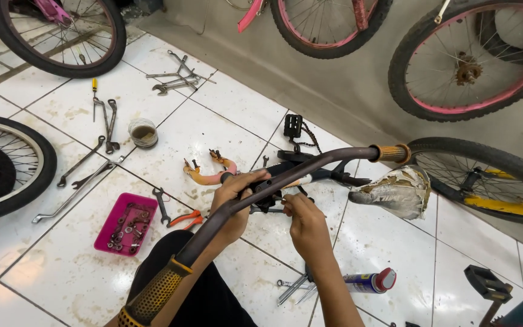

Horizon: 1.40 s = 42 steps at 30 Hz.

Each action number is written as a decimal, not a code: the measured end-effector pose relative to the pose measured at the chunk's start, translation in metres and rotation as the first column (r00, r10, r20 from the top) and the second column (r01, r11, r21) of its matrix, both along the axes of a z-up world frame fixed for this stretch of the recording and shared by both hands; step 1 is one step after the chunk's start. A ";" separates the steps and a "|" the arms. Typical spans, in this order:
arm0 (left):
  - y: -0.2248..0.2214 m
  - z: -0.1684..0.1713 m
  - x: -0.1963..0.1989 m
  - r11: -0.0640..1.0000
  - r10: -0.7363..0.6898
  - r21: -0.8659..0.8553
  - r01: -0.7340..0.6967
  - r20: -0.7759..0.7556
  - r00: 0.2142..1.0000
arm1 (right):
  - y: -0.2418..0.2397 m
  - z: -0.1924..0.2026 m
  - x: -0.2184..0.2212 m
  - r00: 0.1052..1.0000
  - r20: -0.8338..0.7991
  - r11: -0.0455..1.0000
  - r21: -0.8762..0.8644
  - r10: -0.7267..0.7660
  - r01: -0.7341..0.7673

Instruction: Assembling a bicycle handlebar unit by sliding on grips and brake components.

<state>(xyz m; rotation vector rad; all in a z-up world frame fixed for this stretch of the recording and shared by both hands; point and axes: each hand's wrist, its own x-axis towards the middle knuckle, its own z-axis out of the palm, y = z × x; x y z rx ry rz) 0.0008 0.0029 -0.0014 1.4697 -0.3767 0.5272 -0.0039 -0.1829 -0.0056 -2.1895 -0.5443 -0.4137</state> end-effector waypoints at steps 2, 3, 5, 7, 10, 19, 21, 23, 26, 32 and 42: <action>0.000 0.001 0.000 1.000 0.002 -0.005 -0.002 0.006 1.000 | -0.011 -0.011 0.008 0.995 0.098 0.994 -0.112 0.012 -0.001; 0.000 0.002 0.000 1.000 0.004 -0.009 -0.004 0.015 1.000 | -0.017 -0.017 0.012 0.980 0.196 0.975 -0.221 0.034 0.010; 0.000 0.001 0.000 1.000 0.012 -0.010 -0.012 0.016 1.000 | -0.021 -0.014 0.017 0.965 0.241 0.946 -0.323 0.102 -0.019; -0.002 0.001 0.000 1.000 0.018 -0.013 -0.017 0.016 1.000 | -0.023 -0.006 0.017 0.946 0.276 0.905 -0.423 0.171 -0.041; -0.001 0.002 0.002 0.999 0.018 -0.034 -0.017 0.030 0.999 | -0.022 0.007 0.021 0.935 0.275 0.869 -0.491 0.225 -0.065; 0.002 0.006 0.000 1.000 0.006 -0.017 -0.006 -0.008 1.000 | -0.025 0.009 0.030 0.941 0.168 0.842 -0.511 0.295 -0.173; 0.002 0.008 0.000 1.000 0.006 -0.008 -0.007 -0.038 0.999 | -0.027 -0.005 0.033 0.956 0.136 0.889 -0.421 0.259 -0.180; 0.002 0.009 0.000 1.000 -0.001 -0.030 0.000 -0.020 1.000 | -0.025 -0.004 0.029 0.967 0.102 0.905 -0.386 0.233 -0.177; 0.003 0.004 0.001 0.998 -0.003 -0.056 0.003 0.001 1.000 | -0.013 0.005 0.021 0.980 0.051 0.934 -0.319 0.190 -0.164; 0.008 -0.002 0.001 1.000 0.012 -0.017 -0.013 -0.017 1.000 | 0.000 0.004 0.011 0.988 0.037 0.961 -0.243 0.147 -0.134; 0.008 0.011 0.003 0.994 -0.001 -0.109 -0.026 -0.241 0.971 | 0.003 0.015 0.018 0.991 -0.060 0.972 -0.194 0.122 -0.131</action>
